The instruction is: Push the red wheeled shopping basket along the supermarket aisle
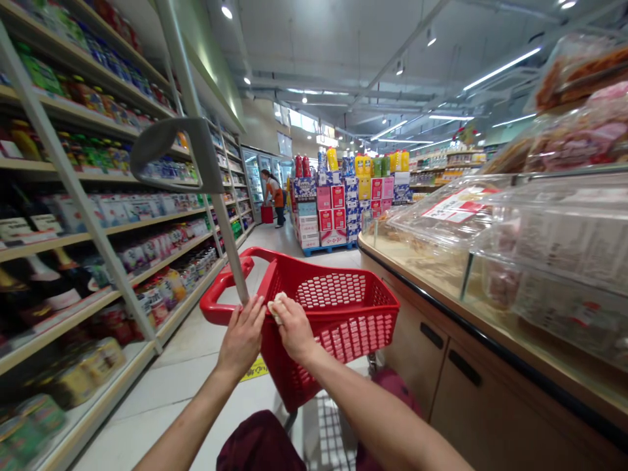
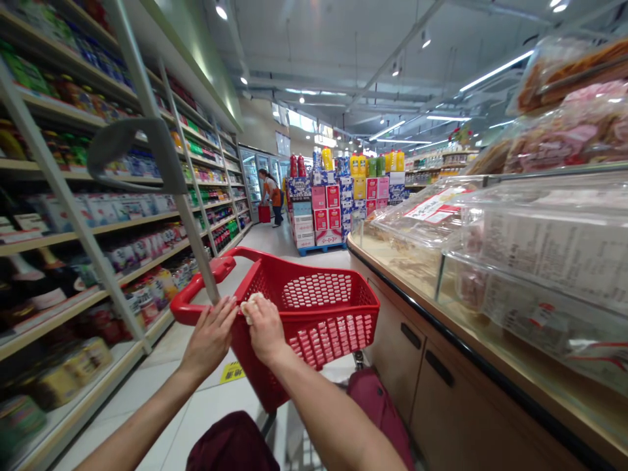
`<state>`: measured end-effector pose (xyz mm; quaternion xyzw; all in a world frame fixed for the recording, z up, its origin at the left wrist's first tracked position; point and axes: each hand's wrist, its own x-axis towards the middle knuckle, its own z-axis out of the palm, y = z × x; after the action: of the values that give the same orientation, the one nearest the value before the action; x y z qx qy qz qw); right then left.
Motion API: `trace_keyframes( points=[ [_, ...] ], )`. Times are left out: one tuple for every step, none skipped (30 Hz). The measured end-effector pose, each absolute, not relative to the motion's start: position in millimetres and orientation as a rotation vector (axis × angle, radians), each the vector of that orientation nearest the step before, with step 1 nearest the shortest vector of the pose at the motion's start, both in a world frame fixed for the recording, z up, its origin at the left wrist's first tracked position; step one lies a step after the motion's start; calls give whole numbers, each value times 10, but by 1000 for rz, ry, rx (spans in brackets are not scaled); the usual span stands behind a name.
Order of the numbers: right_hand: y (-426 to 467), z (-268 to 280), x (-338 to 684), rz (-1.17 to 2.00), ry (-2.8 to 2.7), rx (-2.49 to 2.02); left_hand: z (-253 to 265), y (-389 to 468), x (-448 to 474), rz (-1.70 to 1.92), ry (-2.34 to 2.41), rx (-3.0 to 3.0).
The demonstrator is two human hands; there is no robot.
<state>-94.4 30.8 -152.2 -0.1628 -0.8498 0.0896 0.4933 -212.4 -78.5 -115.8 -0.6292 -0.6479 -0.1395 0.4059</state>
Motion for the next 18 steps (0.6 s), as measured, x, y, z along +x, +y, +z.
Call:
trace_keyframes(
  points=[
    [324, -1539, -907, 209, -2071, -371, -1133, -826, -2172, -399, -1648, -1542],
    [377, -1581, -808, 203, -2083, -369, -1110, -868, -2227, -464, -1681, -1466],
    [453, -1638, -677, 201, -2085, -395, -1089, -904, -2283, -526, -1728, -1381],
    [531, -1695, -547, 206, -2072, -444, -1072, -932, -2334, -571, -1780, -1308],
    [592, -1741, -452, 220, -2048, -503, -1059, -948, -2376, -596, -1829, -1264],
    [618, -1762, -416, 242, -2025, -547, -1049, -954, -2406, -598, -1868, -1259],
    [600, -1754, -452, 268, -2012, -559, -1042, -950, -2423, -586, -1896, -1285],
    [538, -1715, -556, 299, -2008, -537, -1037, -941, -2428, -575, -1910, -1319],
    [439, -1649, -712, 331, -2008, -489, -1032, -931, -2424, -574, -1913, -1344],
    [320, -1565, -896, 361, -2002, -439, -1028, -924, -2414, -578, -1907, -1363],
    [200, -1476, -1076, 384, -1985, -406, -1024, -924, -2400, -579, -1896, -1383],
    [97, -1398, -1226, 393, -1965, -390, -1020, -930, -2387, -578, -1884, -1401],
    [23, -1343, -1323, 387, -1953, -382, -1016, -942, -2375, -575, -1876, -1417],
    [-16, -1315, -1359, 358, -1964, -360, -1012, -959, -2364, -570, -1873, -1429],
    [-21, -1313, -1334, 314, -1991, -321, -1009, -978, -2355, -567, -1876, -1436],
    [3, -1322, -1261, 266, -2028, -267, -1008, -995, -2346, -566, -1881, -1439],
    [43, -1324, -1160, 215, -2070, -202, -1009, -1009, -2337, -571, -1887, -1434],
    [88, -1297, -1054, 167, -2108, -142, -1013, -1018, -2327, -582, -1892, -1424]
  ],
)
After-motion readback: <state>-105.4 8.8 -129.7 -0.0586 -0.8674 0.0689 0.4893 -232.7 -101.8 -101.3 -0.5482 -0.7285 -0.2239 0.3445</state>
